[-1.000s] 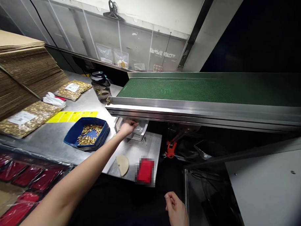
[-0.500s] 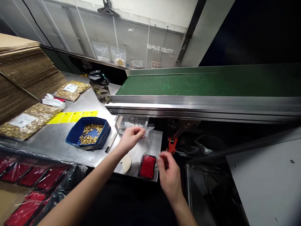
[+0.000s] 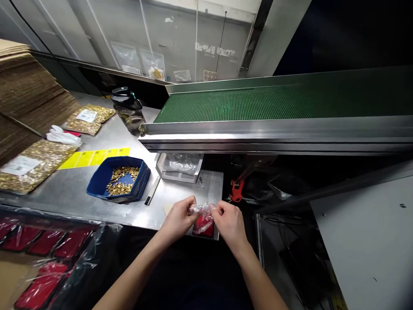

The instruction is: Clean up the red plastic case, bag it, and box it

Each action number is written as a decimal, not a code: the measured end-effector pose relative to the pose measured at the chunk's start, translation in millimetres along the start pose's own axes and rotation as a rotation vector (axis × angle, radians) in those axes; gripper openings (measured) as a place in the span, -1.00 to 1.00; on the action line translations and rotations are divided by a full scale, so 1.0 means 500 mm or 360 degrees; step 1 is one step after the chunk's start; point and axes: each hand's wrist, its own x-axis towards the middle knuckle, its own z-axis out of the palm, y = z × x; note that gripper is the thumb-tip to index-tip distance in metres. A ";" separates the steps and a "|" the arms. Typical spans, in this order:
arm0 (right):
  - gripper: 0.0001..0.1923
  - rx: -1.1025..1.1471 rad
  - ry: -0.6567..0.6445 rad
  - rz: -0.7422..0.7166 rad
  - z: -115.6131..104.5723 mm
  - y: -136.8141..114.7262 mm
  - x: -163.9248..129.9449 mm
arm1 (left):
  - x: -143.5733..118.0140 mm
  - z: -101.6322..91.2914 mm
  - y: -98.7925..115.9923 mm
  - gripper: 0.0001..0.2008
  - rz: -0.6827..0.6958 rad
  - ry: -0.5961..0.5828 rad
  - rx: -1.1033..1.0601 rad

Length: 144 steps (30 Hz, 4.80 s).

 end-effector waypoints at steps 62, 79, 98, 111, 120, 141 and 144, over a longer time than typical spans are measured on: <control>-0.67 0.0505 -0.0050 0.0452 0.001 0.050 -0.208 | -0.109 0.112 -0.043 -0.87 0.0407 0.0002 0.0375; -0.80 0.0329 -0.0226 0.0228 -0.007 0.075 -0.179 | -0.171 0.142 -0.022 -0.84 0.0729 -0.0169 0.0217; -0.71 -0.0065 -0.0081 -0.0068 -0.043 0.014 -0.079 | -0.051 0.042 0.009 -0.76 -0.0068 -0.0484 -0.0521; -0.77 0.0060 -0.0117 -0.0326 -0.043 0.056 -0.028 | -0.044 0.028 -0.007 -0.74 0.0163 -0.0344 0.0269; -0.70 -0.0061 -0.0280 -0.0188 -0.114 0.046 -0.077 | -0.091 -0.033 0.060 -0.77 -0.0106 -0.0478 0.0622; -0.74 0.1085 -0.0224 0.0139 0.012 0.067 -0.056 | -0.075 0.025 0.013 -0.48 0.0049 -0.0433 -0.0120; -0.63 0.1218 -0.0318 0.0209 0.019 0.088 -0.044 | -0.093 0.019 -0.020 -0.06 0.0160 -0.0525 -0.0063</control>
